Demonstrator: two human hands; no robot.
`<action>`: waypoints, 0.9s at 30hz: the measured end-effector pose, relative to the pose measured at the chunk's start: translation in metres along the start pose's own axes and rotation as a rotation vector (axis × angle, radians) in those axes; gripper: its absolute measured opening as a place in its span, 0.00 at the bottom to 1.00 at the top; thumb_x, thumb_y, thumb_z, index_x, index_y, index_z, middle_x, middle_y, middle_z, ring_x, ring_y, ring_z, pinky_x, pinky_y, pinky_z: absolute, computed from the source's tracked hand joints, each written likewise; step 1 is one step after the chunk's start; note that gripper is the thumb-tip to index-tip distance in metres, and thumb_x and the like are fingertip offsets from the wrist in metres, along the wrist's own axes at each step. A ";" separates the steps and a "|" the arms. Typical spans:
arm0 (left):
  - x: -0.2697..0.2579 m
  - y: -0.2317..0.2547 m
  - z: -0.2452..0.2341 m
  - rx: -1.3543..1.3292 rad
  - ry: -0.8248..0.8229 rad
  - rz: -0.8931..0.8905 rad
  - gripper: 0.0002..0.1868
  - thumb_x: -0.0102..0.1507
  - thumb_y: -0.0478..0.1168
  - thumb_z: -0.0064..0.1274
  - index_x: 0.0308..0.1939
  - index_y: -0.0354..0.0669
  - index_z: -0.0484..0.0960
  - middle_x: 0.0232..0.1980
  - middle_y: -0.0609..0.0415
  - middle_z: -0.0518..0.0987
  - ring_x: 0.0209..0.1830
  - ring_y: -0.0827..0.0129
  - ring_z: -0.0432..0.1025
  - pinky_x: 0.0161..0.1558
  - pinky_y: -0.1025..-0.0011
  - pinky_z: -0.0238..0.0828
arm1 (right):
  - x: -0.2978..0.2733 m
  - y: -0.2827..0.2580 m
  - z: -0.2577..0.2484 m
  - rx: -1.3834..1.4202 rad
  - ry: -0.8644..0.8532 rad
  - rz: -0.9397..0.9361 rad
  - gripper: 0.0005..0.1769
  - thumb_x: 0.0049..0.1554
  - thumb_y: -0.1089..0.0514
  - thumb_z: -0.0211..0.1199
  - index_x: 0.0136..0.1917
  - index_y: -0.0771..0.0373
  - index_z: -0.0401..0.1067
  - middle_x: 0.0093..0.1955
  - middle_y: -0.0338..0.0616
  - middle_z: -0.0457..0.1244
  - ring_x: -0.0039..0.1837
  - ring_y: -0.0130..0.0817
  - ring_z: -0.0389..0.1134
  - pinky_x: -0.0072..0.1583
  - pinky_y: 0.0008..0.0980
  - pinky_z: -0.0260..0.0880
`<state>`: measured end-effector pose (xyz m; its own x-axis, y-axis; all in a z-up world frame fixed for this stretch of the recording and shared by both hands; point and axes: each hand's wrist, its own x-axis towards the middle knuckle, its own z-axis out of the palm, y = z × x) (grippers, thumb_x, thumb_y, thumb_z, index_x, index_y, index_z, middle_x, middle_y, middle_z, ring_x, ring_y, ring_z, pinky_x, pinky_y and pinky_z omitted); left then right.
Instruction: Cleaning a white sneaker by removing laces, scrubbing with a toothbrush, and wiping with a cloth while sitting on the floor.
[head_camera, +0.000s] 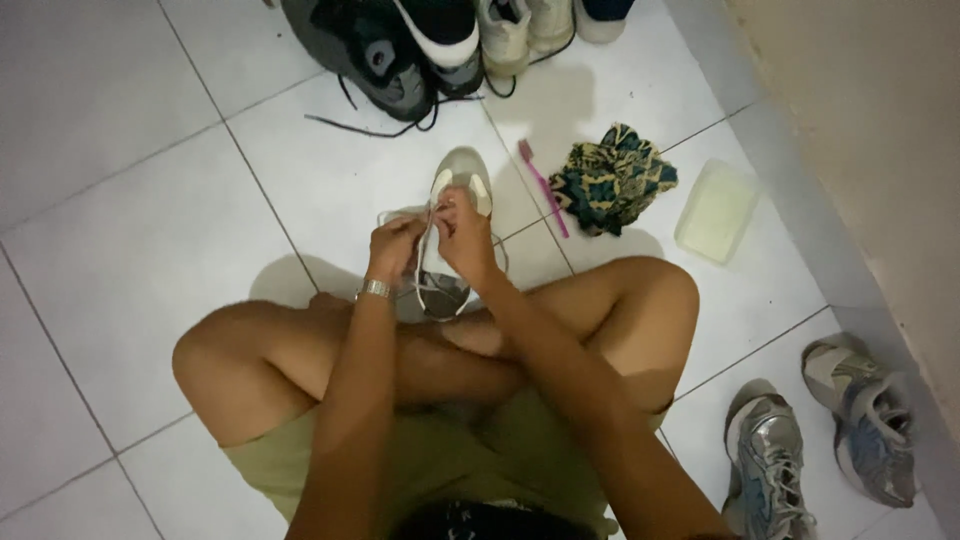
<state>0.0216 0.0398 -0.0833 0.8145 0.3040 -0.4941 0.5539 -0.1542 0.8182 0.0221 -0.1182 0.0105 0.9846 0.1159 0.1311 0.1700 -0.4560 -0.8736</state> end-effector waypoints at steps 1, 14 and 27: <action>-0.001 0.001 0.001 -0.003 -0.014 -0.010 0.20 0.56 0.55 0.66 0.48 0.54 0.90 0.45 0.47 0.85 0.49 0.56 0.79 0.49 0.61 0.76 | -0.001 -0.002 0.000 0.022 0.006 0.023 0.17 0.59 0.65 0.62 0.60 0.60 0.62 0.47 0.61 0.71 0.51 0.60 0.74 0.53 0.51 0.75; 0.014 0.002 0.003 0.068 -0.042 0.100 0.14 0.59 0.45 0.58 0.47 0.50 0.88 0.45 0.47 0.85 0.49 0.54 0.79 0.47 0.59 0.76 | 0.001 0.001 -0.005 0.094 -0.076 0.038 0.22 0.57 0.64 0.66 0.62 0.63 0.61 0.54 0.62 0.68 0.55 0.58 0.73 0.54 0.50 0.77; -0.078 0.110 -0.085 0.011 0.312 0.540 0.03 0.63 0.27 0.55 0.35 0.35 0.79 0.35 0.37 0.82 0.34 0.55 0.81 0.34 0.64 0.80 | -0.007 0.011 -0.008 -0.310 0.177 0.114 0.40 0.42 0.71 0.68 0.67 0.58 0.61 0.57 0.55 0.59 0.61 0.59 0.62 0.63 0.53 0.63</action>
<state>0.0040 0.0792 0.0700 0.8924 0.4401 0.0994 0.0805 -0.3722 0.9247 0.0175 -0.1314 0.0035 0.9851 -0.0931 0.1445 0.0370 -0.7062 -0.7071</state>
